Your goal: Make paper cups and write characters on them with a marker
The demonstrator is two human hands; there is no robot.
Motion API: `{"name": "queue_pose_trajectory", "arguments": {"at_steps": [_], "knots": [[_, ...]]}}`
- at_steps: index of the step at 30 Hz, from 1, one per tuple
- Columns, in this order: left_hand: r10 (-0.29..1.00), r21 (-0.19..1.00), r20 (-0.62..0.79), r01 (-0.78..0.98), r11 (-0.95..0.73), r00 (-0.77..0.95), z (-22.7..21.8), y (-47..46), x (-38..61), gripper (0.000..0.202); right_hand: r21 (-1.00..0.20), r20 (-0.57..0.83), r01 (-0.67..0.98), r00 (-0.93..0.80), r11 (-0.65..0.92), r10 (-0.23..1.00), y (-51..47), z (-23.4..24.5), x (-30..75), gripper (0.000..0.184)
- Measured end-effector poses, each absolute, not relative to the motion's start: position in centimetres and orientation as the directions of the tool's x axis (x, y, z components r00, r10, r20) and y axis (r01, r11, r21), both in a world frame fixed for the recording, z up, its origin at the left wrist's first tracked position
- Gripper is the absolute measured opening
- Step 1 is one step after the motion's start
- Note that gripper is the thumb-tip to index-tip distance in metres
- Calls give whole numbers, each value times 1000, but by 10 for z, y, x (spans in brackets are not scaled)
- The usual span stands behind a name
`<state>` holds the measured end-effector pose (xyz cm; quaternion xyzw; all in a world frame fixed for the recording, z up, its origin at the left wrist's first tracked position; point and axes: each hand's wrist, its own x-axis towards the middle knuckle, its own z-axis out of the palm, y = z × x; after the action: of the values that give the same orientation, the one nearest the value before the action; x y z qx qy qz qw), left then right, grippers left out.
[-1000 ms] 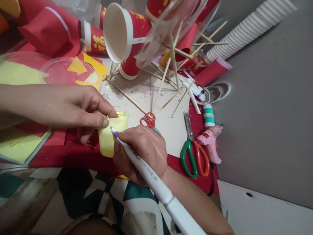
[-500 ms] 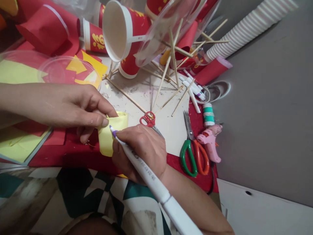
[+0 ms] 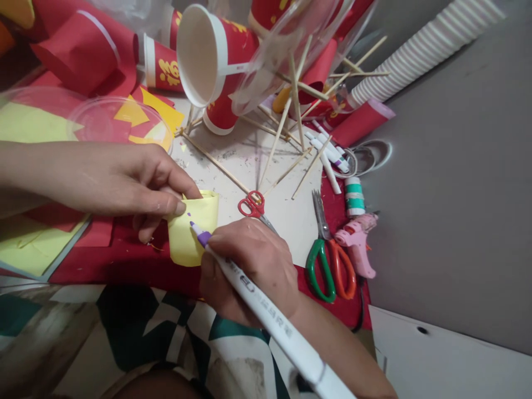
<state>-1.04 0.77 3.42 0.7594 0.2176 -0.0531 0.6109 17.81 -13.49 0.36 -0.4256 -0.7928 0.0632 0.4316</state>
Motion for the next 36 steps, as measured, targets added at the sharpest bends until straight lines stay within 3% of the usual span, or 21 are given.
{"name": "queue_pose_trajectory", "arguments": {"at_steps": [7, 13, 30, 36], "knots": [[156, 921, -347, 367, -129, 925, 37, 6, -12, 29, -420, 728, 598, -228, 683, 647, -132, -9, 174, 27], [162, 900, -373, 398, -174, 914, 47, 2, -10, 33, -443, 643, 628, -274, 639, 715, -136, -1, 173, 29], [209, 905, -317, 361, -226, 925, 41, 3, -10, 43, -412, 661, 665, -252, 623, 707, -133, -5, 169, 24], [248, 888, -372, 420, -186, 895, 43, 2, -8, 39, -438, 642, 666, -239, 604, 729, -135, -4, 171, 22]]}}
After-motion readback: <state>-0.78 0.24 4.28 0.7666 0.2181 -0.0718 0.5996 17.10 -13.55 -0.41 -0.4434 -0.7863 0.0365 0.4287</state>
